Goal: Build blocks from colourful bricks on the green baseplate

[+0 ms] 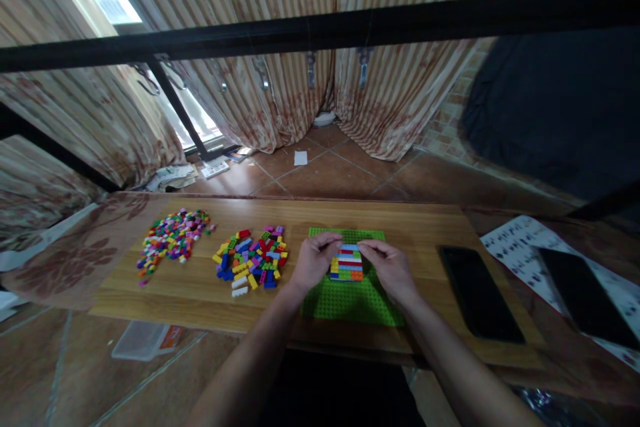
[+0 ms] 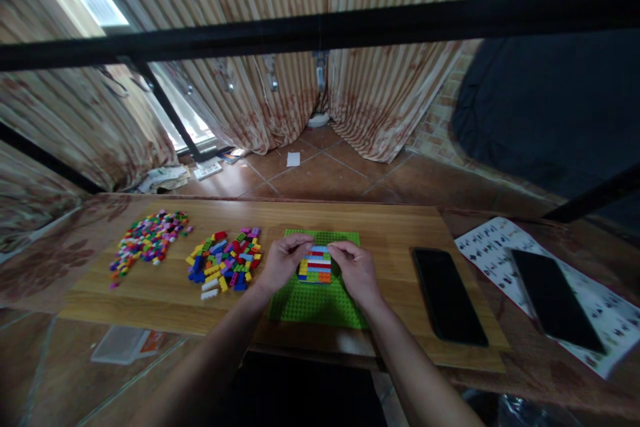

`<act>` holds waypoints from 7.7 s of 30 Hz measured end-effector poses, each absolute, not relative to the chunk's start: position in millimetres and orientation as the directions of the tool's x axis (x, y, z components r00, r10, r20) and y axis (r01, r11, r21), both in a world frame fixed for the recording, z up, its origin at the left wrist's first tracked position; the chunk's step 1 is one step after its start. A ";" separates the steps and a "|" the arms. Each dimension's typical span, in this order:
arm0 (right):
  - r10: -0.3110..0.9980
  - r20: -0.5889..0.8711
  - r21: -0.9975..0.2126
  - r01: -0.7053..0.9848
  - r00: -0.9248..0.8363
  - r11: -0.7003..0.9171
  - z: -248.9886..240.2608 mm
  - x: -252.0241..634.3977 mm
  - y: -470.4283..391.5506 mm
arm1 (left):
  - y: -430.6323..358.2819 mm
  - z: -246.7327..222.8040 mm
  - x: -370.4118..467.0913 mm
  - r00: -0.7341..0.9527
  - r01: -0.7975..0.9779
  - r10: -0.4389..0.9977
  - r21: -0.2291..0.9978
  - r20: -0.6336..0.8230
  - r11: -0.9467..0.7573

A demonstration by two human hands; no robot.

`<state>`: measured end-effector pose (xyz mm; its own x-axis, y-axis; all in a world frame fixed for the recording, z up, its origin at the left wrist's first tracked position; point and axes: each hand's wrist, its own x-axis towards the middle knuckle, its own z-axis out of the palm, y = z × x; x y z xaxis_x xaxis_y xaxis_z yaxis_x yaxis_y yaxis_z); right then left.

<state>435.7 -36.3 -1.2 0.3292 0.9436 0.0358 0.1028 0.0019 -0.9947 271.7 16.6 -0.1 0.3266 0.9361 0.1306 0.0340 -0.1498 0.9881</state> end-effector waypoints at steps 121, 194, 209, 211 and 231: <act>0.921 0.160 -0.959 0.278 0.354 0.060 26.1 362.7 -142.3 | -95.4 7.2 148.4 -0.097 0.232 0.985 0.966 0.141 -0.115; 0.986 0.162 -0.437 0.898 0.027 0.047 42.7 231.8 5.1 | -65.3 0.9 86.1 -0.080 0.770 0.987 0.638 0.141 -0.029; 0.910 0.388 -0.778 0.582 0.148 0.237 43.1 278.3 -129.5 | -106.7 51.3 167.2 0.221 -0.074 0.939 0.956 -0.262 0.284; 0.910 0.371 -0.784 0.587 0.183 0.202 41.3 293.2 -141.0 | -109.8 50.4 179.4 0.271 -0.075 0.926 0.953 -0.264 0.294; 0.949 0.207 -0.928 0.356 0.239 0.113 27.9 392.4 -156.4 | -101.1 39.9 233.4 0.384 0.134 0.908 0.983 -0.165 0.122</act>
<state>392.4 -156.4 27.9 0.2389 0.9487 0.2070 0.3557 0.1129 -0.9278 233.4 -101.1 39.9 0.3840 0.9085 -0.1650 0.1345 0.1217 0.9834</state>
